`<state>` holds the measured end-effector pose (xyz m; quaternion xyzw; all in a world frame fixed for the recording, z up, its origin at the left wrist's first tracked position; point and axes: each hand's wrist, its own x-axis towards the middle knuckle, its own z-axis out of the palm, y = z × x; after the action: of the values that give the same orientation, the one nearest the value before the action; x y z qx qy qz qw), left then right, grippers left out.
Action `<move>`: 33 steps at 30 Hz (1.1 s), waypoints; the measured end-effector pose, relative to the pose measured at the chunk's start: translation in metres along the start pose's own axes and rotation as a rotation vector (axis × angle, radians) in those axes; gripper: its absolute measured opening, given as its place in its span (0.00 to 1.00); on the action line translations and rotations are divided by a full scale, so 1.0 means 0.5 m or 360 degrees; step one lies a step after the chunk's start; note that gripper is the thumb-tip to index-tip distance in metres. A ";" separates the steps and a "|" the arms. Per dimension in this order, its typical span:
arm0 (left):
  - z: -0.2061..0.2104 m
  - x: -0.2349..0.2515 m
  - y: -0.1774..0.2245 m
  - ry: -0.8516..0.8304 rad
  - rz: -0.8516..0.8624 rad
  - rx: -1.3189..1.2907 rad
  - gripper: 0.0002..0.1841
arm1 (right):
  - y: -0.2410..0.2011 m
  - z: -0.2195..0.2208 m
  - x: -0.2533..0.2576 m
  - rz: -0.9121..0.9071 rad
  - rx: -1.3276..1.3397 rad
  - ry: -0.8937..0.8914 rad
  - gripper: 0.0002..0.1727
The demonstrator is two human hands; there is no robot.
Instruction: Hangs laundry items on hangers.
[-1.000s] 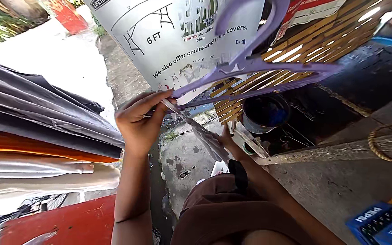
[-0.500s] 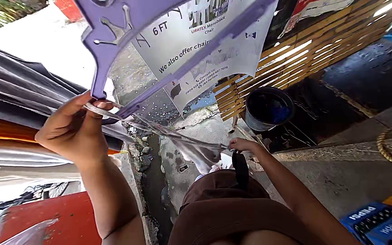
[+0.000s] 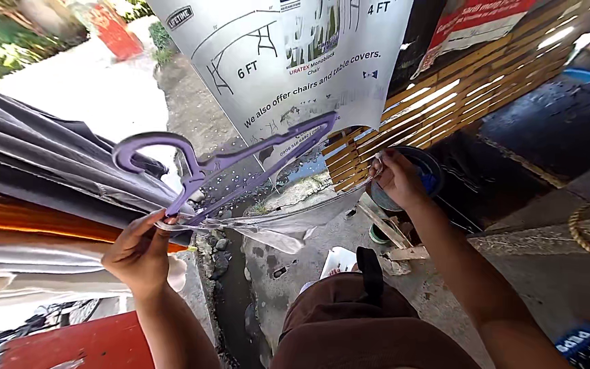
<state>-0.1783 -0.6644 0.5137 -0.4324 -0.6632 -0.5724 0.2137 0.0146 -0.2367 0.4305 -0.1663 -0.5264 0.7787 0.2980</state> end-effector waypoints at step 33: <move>0.130 0.010 0.008 -0.0022 0.0047 -0.0323 0.12 | -0.309 0.150 -0.023 -0.1288 -0.2139 -0.1007 0.41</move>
<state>-0.1639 -0.6016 0.5035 -0.4654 -0.5968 -0.6304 0.1728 0.0252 -0.2569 0.6010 0.1190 -0.9551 0.1433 0.2302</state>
